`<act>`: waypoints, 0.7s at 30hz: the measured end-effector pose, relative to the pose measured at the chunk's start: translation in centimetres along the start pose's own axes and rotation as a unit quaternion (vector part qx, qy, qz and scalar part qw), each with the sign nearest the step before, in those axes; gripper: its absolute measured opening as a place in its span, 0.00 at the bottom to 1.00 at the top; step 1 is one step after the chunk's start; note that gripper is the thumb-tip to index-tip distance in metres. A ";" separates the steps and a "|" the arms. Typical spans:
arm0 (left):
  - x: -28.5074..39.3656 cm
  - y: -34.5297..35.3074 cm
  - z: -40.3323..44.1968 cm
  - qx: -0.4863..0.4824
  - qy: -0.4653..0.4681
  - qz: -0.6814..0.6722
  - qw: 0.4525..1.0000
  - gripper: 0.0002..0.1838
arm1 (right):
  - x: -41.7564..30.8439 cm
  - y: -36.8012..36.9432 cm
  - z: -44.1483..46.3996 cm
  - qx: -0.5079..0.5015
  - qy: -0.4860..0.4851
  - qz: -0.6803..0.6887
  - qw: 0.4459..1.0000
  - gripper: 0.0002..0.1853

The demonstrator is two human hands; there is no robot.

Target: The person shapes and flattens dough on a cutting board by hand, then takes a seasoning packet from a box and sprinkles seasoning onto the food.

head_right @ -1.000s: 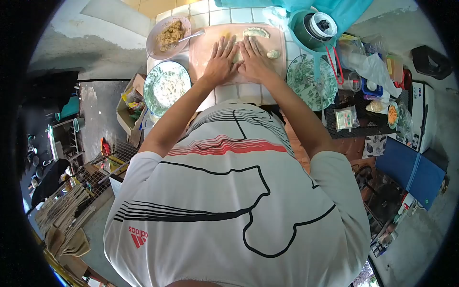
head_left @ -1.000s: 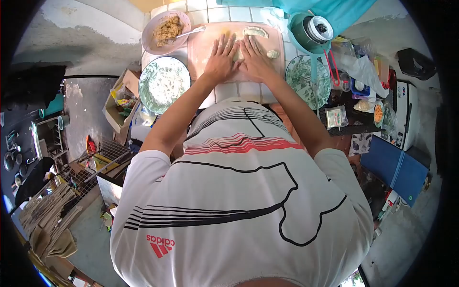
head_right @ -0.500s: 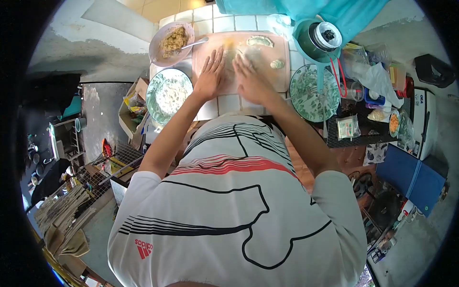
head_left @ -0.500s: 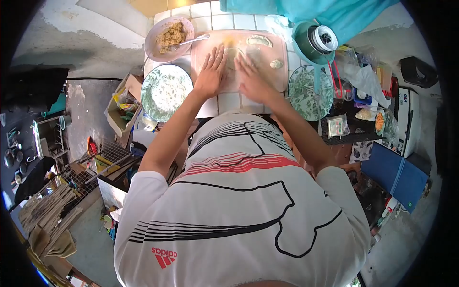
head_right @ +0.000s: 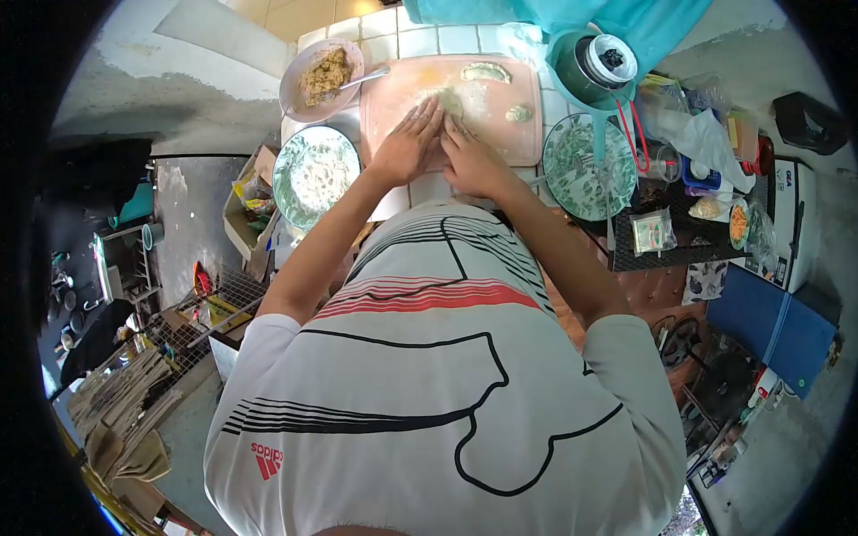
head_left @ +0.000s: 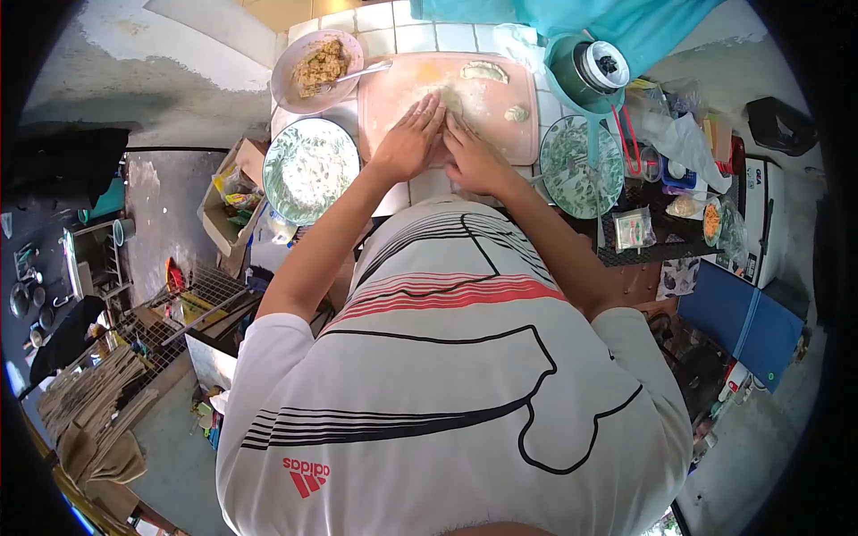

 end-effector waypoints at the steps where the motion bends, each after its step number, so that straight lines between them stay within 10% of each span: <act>1: 0.0 0.3 -0.4 -0.001 -0.002 -0.002 1.000 0.37 | 0.0 -0.5 -0.2 0.043 -0.015 0.006 0.999 0.42; 21: -0.4 -0.7 0.3 0.022 -0.067 -0.067 0.995 0.38 | 2.2 -1.6 0.0 0.095 0.036 0.021 0.995 0.41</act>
Point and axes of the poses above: each hand's wrist, its own z-axis towards the middle knuckle, its own y-axis out of the palm, x = y × z, the point moved 7 cm from there along z, towards the middle knuckle, and after that the axes turned 8 degrees about -y, right-handed, at the moved point
